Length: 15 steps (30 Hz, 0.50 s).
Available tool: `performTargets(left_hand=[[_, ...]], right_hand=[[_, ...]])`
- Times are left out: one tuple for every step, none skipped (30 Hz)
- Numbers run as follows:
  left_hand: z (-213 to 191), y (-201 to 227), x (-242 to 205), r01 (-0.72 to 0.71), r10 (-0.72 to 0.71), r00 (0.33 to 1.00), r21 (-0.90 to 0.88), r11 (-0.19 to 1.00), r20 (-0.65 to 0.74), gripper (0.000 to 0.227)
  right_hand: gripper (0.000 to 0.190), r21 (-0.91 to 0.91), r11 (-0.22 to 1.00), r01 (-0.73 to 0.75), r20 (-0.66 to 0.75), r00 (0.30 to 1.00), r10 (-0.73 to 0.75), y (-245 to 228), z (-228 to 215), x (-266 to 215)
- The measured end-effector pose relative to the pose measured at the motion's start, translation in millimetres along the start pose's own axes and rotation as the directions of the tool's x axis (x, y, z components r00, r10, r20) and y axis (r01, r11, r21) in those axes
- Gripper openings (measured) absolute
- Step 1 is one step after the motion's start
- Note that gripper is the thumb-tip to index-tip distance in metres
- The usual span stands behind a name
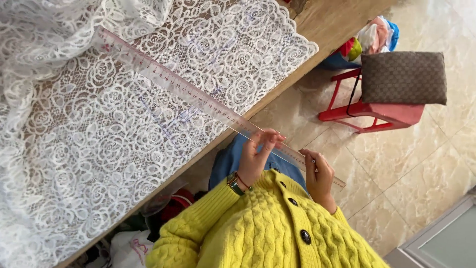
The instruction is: The person measures and marks a white lace fabric on a wooden table using a ruler and a blue pen. They then use scissors to cut the lace along the marked lines.
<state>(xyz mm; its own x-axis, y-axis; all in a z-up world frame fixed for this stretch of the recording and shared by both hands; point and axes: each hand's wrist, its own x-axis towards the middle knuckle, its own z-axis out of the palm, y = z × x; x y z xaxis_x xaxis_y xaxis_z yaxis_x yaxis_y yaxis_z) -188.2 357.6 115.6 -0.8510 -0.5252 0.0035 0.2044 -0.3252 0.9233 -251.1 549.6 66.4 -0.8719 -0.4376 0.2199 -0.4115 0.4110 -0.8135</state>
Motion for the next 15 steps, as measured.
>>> performTargets(left_hand=[[-0.5,-2.6,2.9,-0.004,0.004,1.0,0.009,1.0,-0.028,0.014],[-1.7,-5.0,5.9,-0.008,0.009,0.998,0.018,1.0,-0.056,0.015],[-4.4,-9.2,8.5,-0.009,0.01,0.997,0.022,1.0,-0.071,0.015],[-7.9,-13.2,11.1,0.006,-0.005,0.996,0.014,1.0,-0.09,0.016],[-10.4,-17.8,14.4,0.02,-0.019,0.994,0.002,1.0,-0.108,0.017],[-13.2,-20.9,15.6,0.017,-0.016,0.992,0.002,1.0,-0.121,0.017],[-16.0,-24.1,19.9,0.049,-0.05,0.991,-0.014,0.999,-0.127,0.018],[-19.5,-26.9,24.4,0.08,-0.084,0.988,-0.03,0.996,-0.132,0.019],[-19.8,-30.8,30.4,0.071,-0.075,0.987,-0.034,0.997,-0.144,0.019],[-21.0,-34.4,36.3,0.098,-0.102,0.986,-0.039,0.994,-0.135,0.021],[-23.0,-37.6,40.8,0.124,-0.129,0.983,-0.045,0.991,-0.134,0.023],[-21.5,-42.6,49.0,0.115,-0.121,0.981,-0.05,0.992,-0.153,0.023],[-21.5,-46.7,56.4,0.113,-0.118,0.978,-0.039,0.993,-0.17,0.022],[-21.9,-50.4,63.8,0.112,-0.116,0.976,-0.029,0.993,-0.187,0.021],[-24.2,-43.2,69.8,0.099,-0.103,0.973,-0.03,0.995,-0.208,0.021]], right_hand=[[0.019,-0.009,1.0,0.014,0.027,1.0,-0.014,1.9,-0.5,6.6],[0.019,-0.017,0.999,0.029,0.053,0.998,-0.028,3.3,-0.4,13.3],[0.019,-0.01,0.999,0.033,0.067,0.997,-0.032,2.6,2.3,20.8],[0.017,0.0,0.997,0.082,0.078,0.994,-0.082,1.5,5.6,28.2],[0.015,0.008,0.991,0.133,0.087,0.987,-0.133,0.7,8.0,36.2],[0.015,0.012,0.99,0.138,0.098,0.985,-0.138,-5.5,8.8,43.3],[0.013,0.022,0.984,0.177,0.111,0.978,-0.178,-11.5,10.3,53.5],[0.013,0.032,0.976,0.215,0.122,0.968,-0.217,-18.2,12.3,63.7],[0.013,0.035,0.974,0.225,0.133,0.965,-0.228,-17.7,13.5,71.6],[0.023,0.016,0.967,0.254,0.146,0.956,-0.253,-17.8,15.5,79.1],[0.037,0.003,0.959,0.283,0.166,0.946,-0.28,-18.3,18.3,86.5],[0.037,0.01,0.956,0.295,0.182,0.939,-0.292,-15.4,20.0,94.5],[0.045,-0.009,0.95,0.313,0.191,0.933,-0.306,-13.1,23.0,101.9],[0.053,-0.028,0.943,0.332,0.201,0.926,-0.321,-11.3,26.1,109.2],[0.053,-0.015,0.937,0.348,0.215,0.917,-0.337,-11.7,29.5,117.4]])
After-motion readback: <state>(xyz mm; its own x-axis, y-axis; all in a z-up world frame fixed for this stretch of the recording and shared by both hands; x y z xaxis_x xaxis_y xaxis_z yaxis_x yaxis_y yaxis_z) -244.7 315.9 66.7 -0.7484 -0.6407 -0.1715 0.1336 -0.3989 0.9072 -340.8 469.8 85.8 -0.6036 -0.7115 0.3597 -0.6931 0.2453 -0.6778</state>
